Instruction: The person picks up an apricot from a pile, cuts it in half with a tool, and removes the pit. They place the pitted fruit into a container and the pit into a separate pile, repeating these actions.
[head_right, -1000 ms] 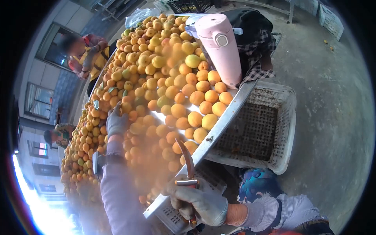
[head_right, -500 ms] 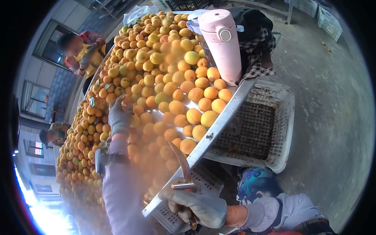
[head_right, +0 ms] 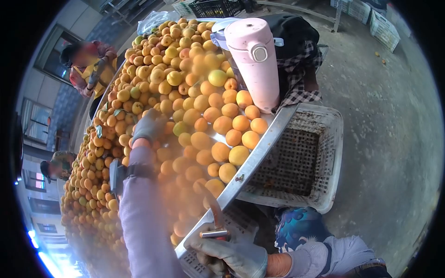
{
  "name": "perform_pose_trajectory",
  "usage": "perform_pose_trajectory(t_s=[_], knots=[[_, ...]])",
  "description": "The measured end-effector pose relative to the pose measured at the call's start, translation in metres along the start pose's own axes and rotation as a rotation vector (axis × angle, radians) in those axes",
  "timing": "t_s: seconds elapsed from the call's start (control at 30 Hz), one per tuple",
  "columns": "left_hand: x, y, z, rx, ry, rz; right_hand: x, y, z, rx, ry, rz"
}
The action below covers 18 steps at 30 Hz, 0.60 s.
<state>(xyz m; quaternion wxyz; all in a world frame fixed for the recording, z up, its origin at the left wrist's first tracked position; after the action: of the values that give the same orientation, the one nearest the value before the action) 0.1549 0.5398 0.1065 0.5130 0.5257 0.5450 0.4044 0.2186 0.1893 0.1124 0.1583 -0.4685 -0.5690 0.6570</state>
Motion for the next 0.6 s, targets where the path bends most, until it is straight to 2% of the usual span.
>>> perform_pose_trajectory(t_s=[0.07,0.23,0.33,0.4,0.47,0.6], knots=[[-0.001,-0.007,0.002,-0.167,-0.131,-0.059,-0.002,-0.001,0.000,0.013,0.007,-0.025],[-0.011,-0.008,-0.001,-0.197,-0.137,-0.089,-0.002,-0.001,0.007,0.017,0.003,-0.032],[-0.007,-0.014,-0.002,-0.179,-0.178,-0.060,-0.004,-0.004,0.004,0.014,0.005,-0.051],[-0.022,-0.014,0.015,-0.031,-0.285,-0.158,-0.002,-0.003,0.007,0.017,-0.006,-0.054],[-0.019,-0.016,0.011,-0.064,-0.282,-0.115,-0.003,-0.004,0.009,0.013,-0.025,-0.054],[-0.019,-0.018,0.012,-0.096,-0.245,-0.181,-0.003,-0.004,-0.001,-0.057,-0.004,0.023]])
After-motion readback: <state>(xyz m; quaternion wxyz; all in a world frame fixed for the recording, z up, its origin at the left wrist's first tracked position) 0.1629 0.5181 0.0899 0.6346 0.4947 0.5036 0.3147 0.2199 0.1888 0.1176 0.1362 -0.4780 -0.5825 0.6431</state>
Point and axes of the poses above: each hand's wrist, its own x-axis towards the middle knuckle, its own y-axis out of the back of the hand, z = x × y, the point moved 7 cm from there along x, towards the middle knuckle, and after that the axes turned 4 degrees about x, right-handed, at the moved point
